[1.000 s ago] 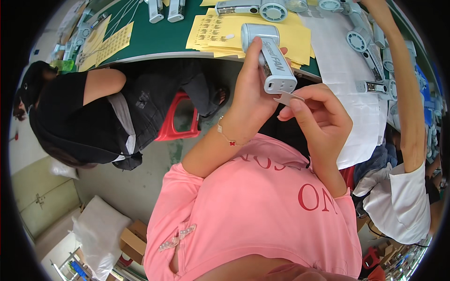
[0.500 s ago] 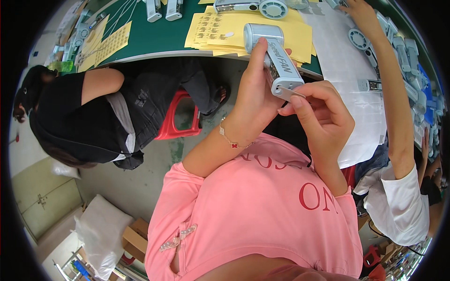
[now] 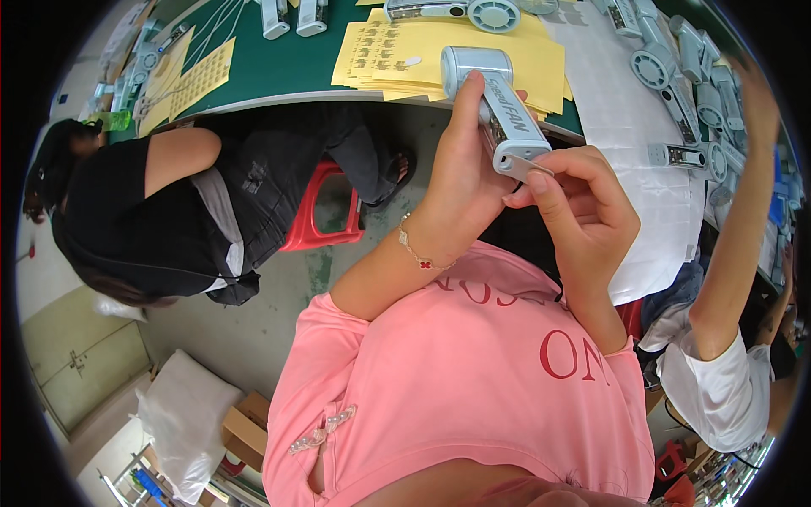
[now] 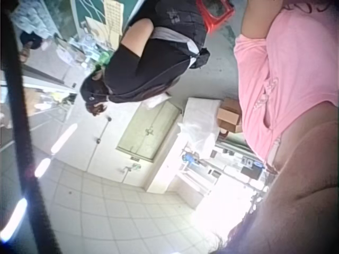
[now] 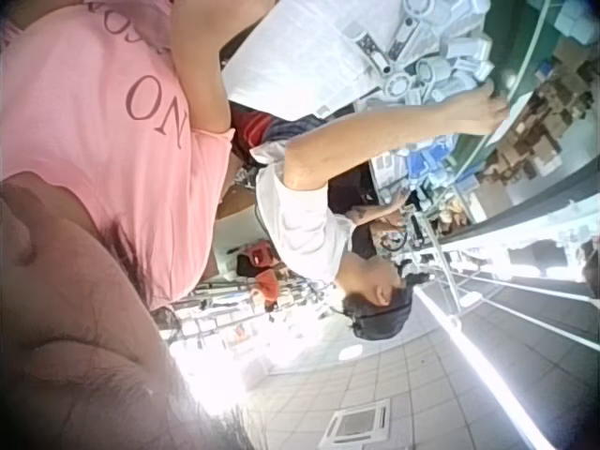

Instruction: Applying small circular labels and rectangular product stickers onto portable handheld fans on an assembly line.

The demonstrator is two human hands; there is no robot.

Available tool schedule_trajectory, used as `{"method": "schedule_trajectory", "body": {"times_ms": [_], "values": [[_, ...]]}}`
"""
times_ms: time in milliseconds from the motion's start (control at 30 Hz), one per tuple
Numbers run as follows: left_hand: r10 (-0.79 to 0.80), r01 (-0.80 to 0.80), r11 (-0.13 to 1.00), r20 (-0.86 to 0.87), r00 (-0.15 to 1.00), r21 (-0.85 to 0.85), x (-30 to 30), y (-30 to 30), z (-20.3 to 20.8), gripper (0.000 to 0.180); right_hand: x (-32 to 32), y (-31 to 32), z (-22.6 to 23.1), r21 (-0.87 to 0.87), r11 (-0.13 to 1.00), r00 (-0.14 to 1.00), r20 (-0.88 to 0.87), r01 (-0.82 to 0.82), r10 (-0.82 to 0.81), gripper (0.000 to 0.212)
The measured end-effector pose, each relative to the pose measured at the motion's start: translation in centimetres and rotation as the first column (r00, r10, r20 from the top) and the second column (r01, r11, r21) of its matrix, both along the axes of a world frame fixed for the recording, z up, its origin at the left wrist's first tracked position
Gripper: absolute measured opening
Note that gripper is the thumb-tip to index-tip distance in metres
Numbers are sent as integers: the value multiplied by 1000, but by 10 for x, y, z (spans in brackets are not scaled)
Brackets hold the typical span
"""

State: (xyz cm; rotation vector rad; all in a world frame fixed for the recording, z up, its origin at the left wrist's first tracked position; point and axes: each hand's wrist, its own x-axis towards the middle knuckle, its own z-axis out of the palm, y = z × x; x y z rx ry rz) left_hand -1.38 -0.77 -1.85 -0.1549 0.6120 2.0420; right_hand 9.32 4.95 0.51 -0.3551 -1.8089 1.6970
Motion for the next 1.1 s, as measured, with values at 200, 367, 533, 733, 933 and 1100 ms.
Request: {"method": "schedule_trajectory", "body": {"times_ms": [200, 367, 533, 733, 933, 1100], "values": [[-44, 44, 999, -7, 999, -1, 0, 5, 1, 54, 1, 2, -1, -15, 999, 999, -23, 40, -40, 12], [-22, 22, 1000, -5, 1000, -6, 2, 4, 5, 54, 0, 0, -1, -48, 997, 998, -24, 59, -60, 13], [-6, 7, 1000, -29, 1000, 17, 3, 4, 2, 55, 0, 0, 0, -11, 999, 998, -25, 51, -51, 12], [-2, 2, 1000, -34, 999, 15, 3, 5, -1, 55, -1, 2, -3, 9, 999, 997, -52, 52, -52, 12], [9, -10, 1000, -101, 995, -12, 4, 6, 4, 55, -1, 2, -2, 74, 992, 994, -28, 104, -103, 12], [7, -7, 1000, -85, 996, -4, 6, 7, 5, 54, 0, 2, -1, 93, 988, 992, -44, 123, -120, 12]]}}
